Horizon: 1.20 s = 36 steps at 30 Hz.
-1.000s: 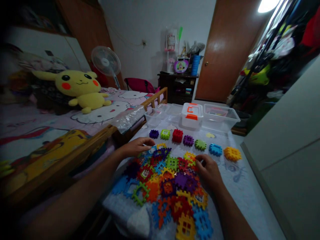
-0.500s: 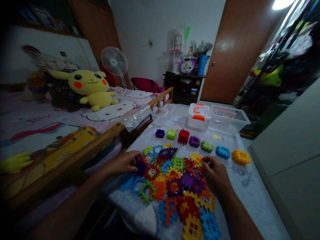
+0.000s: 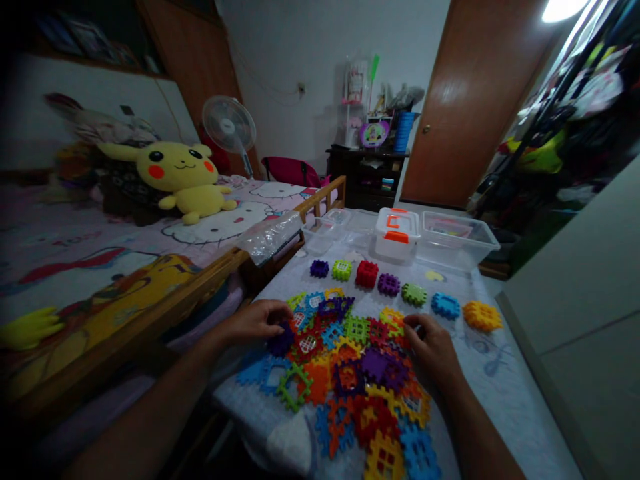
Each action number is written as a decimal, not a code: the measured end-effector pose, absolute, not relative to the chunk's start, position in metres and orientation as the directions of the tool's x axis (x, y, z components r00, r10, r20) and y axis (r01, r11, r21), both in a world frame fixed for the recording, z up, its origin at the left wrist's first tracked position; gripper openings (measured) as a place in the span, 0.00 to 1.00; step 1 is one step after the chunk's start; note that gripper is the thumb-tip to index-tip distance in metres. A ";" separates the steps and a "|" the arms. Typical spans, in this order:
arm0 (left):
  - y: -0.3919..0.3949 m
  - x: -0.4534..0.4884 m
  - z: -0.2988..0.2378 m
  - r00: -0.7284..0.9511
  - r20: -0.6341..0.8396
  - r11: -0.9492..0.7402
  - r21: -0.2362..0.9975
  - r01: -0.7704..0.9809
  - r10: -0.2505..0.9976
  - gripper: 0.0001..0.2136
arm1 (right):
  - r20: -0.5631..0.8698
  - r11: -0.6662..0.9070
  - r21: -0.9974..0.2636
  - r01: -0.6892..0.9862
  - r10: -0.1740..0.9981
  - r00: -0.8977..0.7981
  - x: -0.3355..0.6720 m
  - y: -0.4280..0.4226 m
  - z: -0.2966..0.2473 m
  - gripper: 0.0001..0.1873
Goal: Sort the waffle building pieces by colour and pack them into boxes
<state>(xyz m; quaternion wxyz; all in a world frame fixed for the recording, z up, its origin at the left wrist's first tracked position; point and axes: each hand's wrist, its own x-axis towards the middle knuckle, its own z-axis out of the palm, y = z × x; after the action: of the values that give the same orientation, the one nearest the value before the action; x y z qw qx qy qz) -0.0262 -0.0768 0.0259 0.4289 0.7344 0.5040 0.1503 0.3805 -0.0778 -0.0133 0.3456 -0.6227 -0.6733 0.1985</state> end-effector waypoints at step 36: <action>-0.073 0.006 0.049 0.388 0.118 -0.361 0.671 0.648 0.914 0.08 | 0.193 0.141 -0.679 0.721 0.981 -0.010 0.384 -0.076 -0.015 0.18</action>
<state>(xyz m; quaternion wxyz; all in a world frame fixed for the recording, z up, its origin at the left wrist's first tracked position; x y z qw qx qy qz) 0.0058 -0.0734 0.0485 0.2713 0.7877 0.4957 0.2454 0.3836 -0.0759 -0.0150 0.3252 -0.6239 -0.6818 0.2003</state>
